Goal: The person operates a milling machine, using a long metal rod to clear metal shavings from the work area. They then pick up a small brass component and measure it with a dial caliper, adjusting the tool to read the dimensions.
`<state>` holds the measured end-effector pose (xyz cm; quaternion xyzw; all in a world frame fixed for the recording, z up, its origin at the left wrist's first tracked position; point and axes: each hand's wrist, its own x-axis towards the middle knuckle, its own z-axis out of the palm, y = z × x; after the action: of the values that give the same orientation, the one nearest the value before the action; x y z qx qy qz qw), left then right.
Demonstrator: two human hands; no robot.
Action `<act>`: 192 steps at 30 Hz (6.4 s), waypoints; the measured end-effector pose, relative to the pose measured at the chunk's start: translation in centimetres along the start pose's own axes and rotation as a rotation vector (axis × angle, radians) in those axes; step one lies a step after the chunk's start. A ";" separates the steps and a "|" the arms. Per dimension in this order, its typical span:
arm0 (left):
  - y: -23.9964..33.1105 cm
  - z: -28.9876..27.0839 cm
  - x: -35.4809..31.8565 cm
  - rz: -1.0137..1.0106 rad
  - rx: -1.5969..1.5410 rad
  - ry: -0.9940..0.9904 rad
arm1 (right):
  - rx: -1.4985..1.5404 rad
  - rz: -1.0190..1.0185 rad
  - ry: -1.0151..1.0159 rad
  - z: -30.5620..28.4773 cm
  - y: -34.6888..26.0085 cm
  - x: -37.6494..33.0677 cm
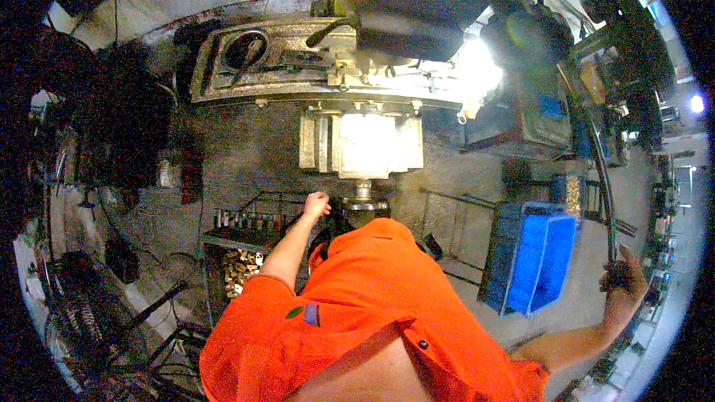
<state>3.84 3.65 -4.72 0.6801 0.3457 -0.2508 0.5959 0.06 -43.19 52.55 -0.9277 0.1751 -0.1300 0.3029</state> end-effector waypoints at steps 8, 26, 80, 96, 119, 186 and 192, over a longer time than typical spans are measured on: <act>-0.3 -0.6 0.3 0.012 0.016 -0.018 | 0.290 0.313 -0.234 12.2 6.2 -1.8; 0.6 -1.0 -1.3 -0.008 -0.027 0.058 | 0.270 -0.087 -0.099 34.7 16.9 3.3; 37.3 -15.4 -25.2 1.423 0.176 0.721 | 0.130 -0.247 0.120 8.3 3.5 -5.0; 51.5 -12.0 -32.1 2.197 0.889 1.626 | 0.273 -0.909 0.428 11.3 2.8 0.2; 57.1 -15.6 -33.3 2.502 1.732 1.061 | 0.376 -0.312 -0.423 31.5 6.1 0.3; 18.7 -1.7 -14.8 0.705 1.196 0.019 | -0.390 -0.393 -1.193 35.8 12.2 0.9; 15.5 -2.1 -13.9 0.577 1.106 -0.048 | -0.538 -0.475 -1.286 38.7 9.8 -0.1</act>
<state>6.80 2.51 16.01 0.9481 -0.0463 -0.2369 0.2070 10.99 -30.57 16.33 -0.8760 -0.2169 0.4249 0.0714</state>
